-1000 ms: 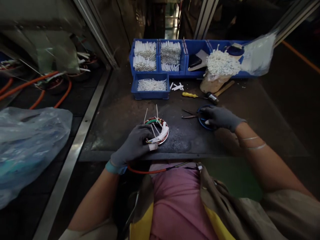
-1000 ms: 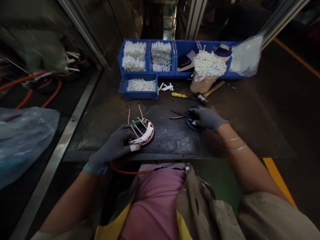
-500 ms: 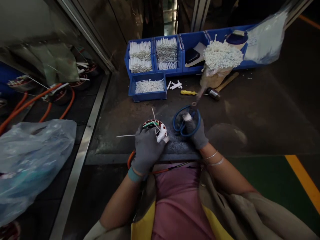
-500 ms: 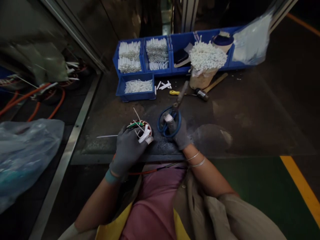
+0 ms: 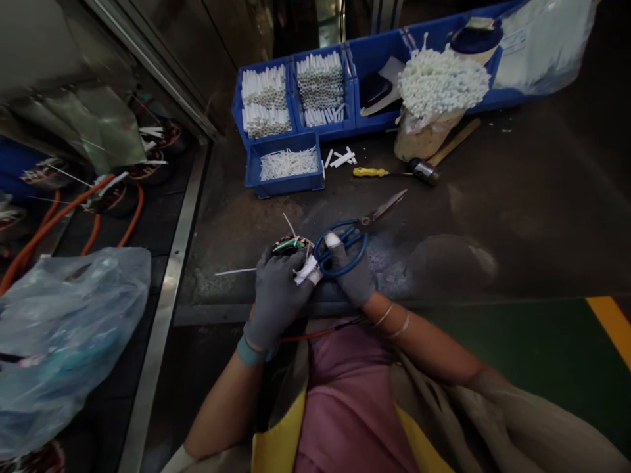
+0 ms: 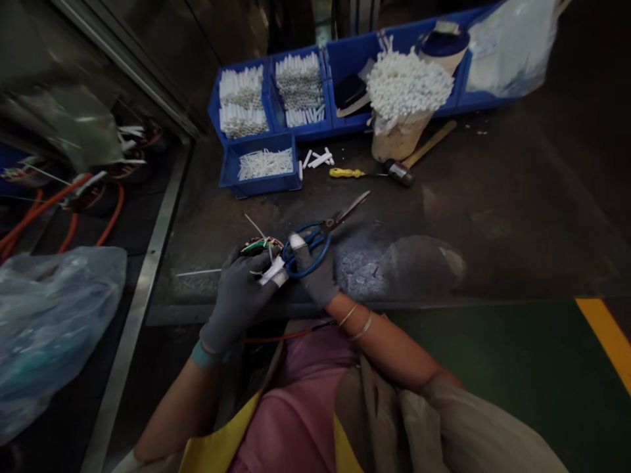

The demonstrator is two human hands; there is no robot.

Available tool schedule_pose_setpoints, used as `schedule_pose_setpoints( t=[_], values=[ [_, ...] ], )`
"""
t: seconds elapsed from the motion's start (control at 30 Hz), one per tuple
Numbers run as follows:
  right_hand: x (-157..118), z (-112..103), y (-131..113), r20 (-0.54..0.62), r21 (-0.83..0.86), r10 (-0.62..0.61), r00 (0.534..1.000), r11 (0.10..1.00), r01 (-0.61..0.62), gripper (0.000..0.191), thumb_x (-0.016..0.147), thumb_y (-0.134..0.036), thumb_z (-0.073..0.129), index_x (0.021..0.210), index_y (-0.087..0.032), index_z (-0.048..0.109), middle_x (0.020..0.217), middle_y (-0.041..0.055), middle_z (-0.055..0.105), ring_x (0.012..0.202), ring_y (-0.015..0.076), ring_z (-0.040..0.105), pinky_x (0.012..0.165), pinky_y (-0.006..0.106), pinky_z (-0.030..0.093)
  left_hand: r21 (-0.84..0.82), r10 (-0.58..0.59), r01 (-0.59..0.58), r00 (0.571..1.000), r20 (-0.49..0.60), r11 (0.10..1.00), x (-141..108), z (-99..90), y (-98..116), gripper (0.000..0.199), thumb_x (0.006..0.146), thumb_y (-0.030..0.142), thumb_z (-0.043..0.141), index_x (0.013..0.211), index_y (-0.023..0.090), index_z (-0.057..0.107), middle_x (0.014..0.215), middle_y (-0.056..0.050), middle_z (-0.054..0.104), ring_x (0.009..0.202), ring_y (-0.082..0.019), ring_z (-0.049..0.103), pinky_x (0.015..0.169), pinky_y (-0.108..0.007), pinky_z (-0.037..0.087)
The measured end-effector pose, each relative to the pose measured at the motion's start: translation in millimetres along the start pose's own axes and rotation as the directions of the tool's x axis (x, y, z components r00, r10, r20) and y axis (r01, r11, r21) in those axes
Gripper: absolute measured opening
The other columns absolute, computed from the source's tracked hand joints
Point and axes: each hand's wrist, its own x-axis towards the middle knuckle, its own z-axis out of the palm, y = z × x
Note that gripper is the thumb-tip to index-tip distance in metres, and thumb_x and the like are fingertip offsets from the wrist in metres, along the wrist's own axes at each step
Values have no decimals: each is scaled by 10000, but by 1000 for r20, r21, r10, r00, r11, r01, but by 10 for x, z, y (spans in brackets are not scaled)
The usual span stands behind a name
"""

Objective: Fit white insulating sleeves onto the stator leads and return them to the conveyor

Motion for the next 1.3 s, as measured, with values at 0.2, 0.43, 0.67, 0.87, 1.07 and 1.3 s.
schedule_pose_setpoints(
  t=[0.2,0.43,0.67,0.87,1.07,1.3],
  values=[
    [-44,1,-64,-10,-44,-73,997,996,73,399,972,-591,597,762,-254,552,774,34,669,721,207,645,765,372,590,50,23,-23,1000,12,998,-58,-21,2,351,977,364,638,1283,206,705,1158,-91,796,1129,-311,728,1245,-558,334],
    [-80,46,-65,75,-20,-130,989,991,132,289,942,-527,642,854,-254,600,871,52,713,824,239,700,849,407,611,4,58,-58,998,-11,998,-85,-26,-60,257,980,376,648,1169,219,723,1111,-67,802,1113,-297,732,1252,-543,339],
    [44,37,-57,239,-142,-163,957,969,201,296,901,-566,664,892,-271,655,868,48,730,844,271,709,851,459,595,-6,46,-46,999,-21,999,-79,-18,-65,222,959,389,664,1110,243,735,1037,-37,810,1062,-290,742,1248,-539,356],
    [98,61,-62,296,-130,-188,936,963,235,326,926,-584,630,866,-265,663,864,57,740,830,261,715,829,437,590,4,29,-29,999,-15,1000,-70,-23,-57,282,954,392,666,1187,241,716,1047,-36,812,1018,-268,749,1243,-526,371],
    [169,86,-69,236,-91,-247,940,957,274,318,933,-563,666,946,-246,685,931,66,758,848,252,714,854,432,594,13,11,-10,1000,-26,1000,-73,-22,-68,330,935,375,690,1226,219,709,1069,-58,812,1038,-278,752,1247,-540,363],
    [200,-1,-55,186,-89,-210,960,969,229,315,926,-566,684,955,-252,677,919,72,756,832,251,711,843,432,609,4,15,-15,999,-29,1000,-65,-28,-60,351,912,369,724,1235,234,706,1153,-56,805,1116,-294,743,1257,-542,359]
  ],
)
